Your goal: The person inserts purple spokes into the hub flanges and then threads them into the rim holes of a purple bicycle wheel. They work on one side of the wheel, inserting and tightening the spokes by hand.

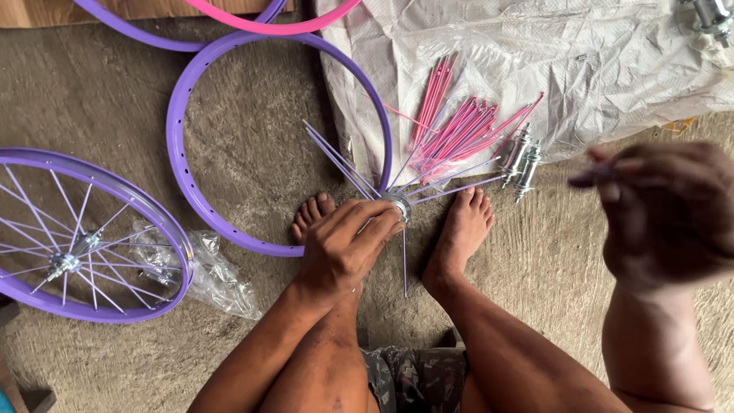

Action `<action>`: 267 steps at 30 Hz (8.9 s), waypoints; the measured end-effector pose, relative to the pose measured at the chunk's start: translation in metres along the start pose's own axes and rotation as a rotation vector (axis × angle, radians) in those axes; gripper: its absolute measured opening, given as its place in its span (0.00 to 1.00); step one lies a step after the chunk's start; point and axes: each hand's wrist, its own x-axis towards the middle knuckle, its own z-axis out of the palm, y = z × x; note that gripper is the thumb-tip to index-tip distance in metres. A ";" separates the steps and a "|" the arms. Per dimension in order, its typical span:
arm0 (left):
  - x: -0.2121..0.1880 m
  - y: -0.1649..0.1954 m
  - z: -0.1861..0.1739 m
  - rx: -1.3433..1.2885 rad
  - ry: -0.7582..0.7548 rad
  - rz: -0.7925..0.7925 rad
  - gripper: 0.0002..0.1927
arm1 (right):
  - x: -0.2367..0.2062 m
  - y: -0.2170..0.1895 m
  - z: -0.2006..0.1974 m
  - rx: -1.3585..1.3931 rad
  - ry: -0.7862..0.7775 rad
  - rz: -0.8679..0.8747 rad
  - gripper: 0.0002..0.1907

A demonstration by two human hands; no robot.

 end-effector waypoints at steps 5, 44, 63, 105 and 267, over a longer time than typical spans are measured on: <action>-0.002 -0.003 0.003 0.026 -0.008 0.019 0.10 | -0.008 -0.005 0.006 -0.002 -0.158 -0.054 0.04; -0.006 -0.005 0.003 0.037 0.013 -0.050 0.10 | -0.006 -0.060 0.018 -0.096 -0.868 -0.420 0.18; -0.004 0.002 0.012 -0.015 -0.041 0.062 0.11 | 0.003 -0.053 0.046 -0.295 -0.684 -0.233 0.09; -0.002 0.002 0.007 -0.079 -0.086 0.108 0.10 | 0.014 -0.040 0.047 -0.167 -0.747 -0.348 0.12; 0.004 -0.007 -0.008 -0.090 0.038 0.042 0.13 | 0.005 -0.009 0.015 0.035 -0.535 -0.216 0.05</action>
